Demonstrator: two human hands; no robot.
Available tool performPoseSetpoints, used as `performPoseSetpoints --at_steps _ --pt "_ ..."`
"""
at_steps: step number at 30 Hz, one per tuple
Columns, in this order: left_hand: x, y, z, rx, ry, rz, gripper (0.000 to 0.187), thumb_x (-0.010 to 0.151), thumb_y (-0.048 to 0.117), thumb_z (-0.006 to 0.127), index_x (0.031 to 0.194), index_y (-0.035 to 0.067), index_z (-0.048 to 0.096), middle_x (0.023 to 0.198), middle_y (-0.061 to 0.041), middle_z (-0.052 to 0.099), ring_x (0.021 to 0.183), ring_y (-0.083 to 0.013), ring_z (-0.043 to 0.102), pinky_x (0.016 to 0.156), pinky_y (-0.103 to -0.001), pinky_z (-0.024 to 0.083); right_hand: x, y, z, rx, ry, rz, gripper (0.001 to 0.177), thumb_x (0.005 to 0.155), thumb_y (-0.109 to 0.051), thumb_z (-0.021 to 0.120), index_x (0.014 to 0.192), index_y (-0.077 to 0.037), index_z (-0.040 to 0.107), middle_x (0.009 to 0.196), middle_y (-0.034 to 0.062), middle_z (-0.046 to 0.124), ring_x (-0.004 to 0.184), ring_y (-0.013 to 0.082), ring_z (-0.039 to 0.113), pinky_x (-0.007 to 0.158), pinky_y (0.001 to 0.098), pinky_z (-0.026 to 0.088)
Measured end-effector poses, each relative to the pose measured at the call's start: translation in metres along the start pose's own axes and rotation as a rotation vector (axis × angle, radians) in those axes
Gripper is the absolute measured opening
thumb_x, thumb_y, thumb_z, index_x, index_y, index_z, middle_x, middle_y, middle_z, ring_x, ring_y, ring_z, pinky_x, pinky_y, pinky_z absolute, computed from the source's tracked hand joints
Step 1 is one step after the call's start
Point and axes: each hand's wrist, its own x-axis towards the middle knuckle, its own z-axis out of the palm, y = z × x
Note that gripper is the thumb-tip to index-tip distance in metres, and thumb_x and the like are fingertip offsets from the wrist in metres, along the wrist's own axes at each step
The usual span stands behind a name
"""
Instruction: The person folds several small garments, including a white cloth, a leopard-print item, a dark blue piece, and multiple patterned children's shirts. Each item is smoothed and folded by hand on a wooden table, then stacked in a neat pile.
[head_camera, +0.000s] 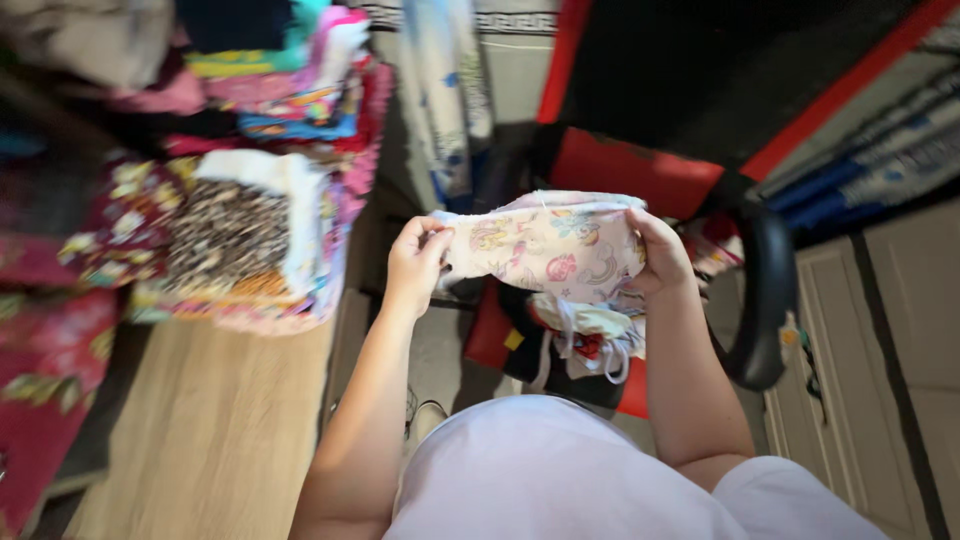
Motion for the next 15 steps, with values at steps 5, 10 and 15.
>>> performPoseSetpoints --at_steps 5,10,15 --pt "-0.045 0.033 -0.075 -0.349 -0.067 0.087 0.005 0.102 0.010 0.062 0.106 0.008 0.064 0.093 0.003 0.063 0.083 -0.0056 0.059 0.073 -0.022 0.049 0.033 0.036 0.073 -0.028 -0.056 0.122 0.046 0.098 -0.038 0.063 0.124 0.000 0.065 0.115 0.0140 0.075 0.102 0.0269 0.074 0.094 0.0450 0.059" --pt "-0.073 0.041 -0.132 -0.206 0.098 0.136 0.004 0.100 0.009 0.066 0.101 0.007 0.063 0.090 0.006 0.063 0.082 -0.0043 0.058 0.074 -0.022 0.051 0.048 0.084 0.130 -0.222 -0.086 0.079 0.040 0.102 -0.035 0.060 0.120 0.001 0.065 0.109 0.0122 0.075 0.096 0.0236 0.075 0.087 0.0416 0.061" --pt "-0.104 0.018 -0.210 0.378 0.245 0.165 0.009 0.093 0.013 0.073 0.096 0.007 0.068 0.086 -0.002 0.070 0.079 -0.0125 0.063 0.073 -0.030 0.051 0.054 0.131 0.175 -0.592 0.130 -0.183 0.022 0.097 -0.014 0.077 0.109 0.002 0.069 0.095 0.0063 0.071 0.080 0.0143 0.068 0.070 0.0327 0.059"
